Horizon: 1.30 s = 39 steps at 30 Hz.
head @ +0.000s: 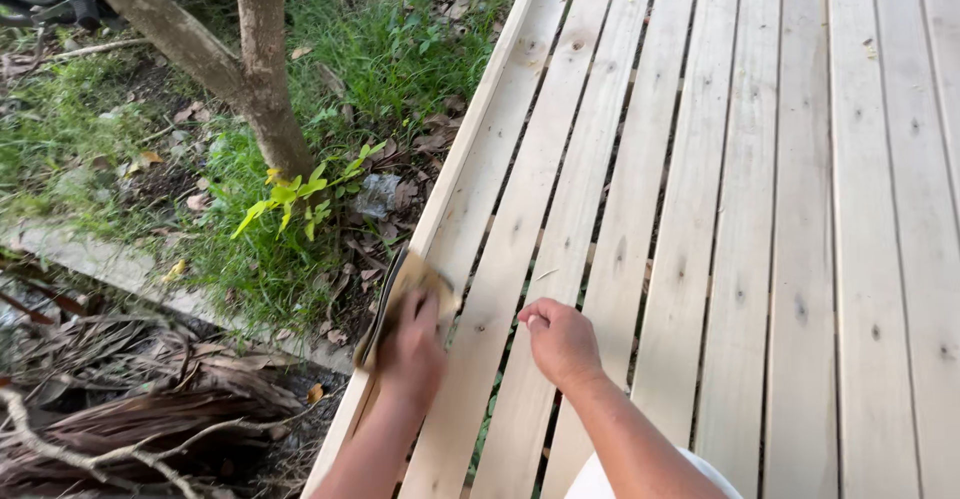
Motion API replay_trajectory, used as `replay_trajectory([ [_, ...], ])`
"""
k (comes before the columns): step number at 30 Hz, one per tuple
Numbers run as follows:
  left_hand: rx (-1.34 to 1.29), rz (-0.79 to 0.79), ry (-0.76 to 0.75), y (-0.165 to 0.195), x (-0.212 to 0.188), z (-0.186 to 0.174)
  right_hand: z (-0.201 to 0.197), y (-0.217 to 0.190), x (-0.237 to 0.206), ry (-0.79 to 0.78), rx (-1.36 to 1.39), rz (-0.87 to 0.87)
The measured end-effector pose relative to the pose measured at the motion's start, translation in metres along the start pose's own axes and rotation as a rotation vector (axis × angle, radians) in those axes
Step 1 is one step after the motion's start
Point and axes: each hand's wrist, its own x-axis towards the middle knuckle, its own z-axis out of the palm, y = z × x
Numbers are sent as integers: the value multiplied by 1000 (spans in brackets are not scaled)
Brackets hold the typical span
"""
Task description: The person sands the slatted wooden surface of a large frame outdoors, rubbing sandpaper back and forth along the planks. They occasionally reposition the sandpaper, hold a dark sanding block, and continue sanding different sections of the slats.
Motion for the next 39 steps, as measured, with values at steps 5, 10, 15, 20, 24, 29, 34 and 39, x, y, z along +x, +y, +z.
replay_trajectory([
  [5, 72, -120, -46, -33, -118, -42, 13, -3, 0, -51, -16, -27],
  [10, 72, -69, -97, -34, -82, -24, 13, -5, -9, -77, -40, -76],
  [15, 88, 88, 60, -4, -22, -20, -1, -3, -26, -88, -142, -125],
  [20, 102, 46, 5, -33, -114, -49, -11, -4, -35, -82, -197, -81],
  [24, 119, -142, -106, -84, -209, -70, -4, -10, -34, -122, -220, -57],
  [29, 113, -140, -35, -70, -198, -67, 21, -17, -34, -178, -168, -87],
  [34, 74, -63, 18, -14, -84, -45, 27, -14, -31, -211, -138, -130],
  [39, 86, 45, 17, 17, 16, -25, 8, -6, -21, -186, -75, -63],
])
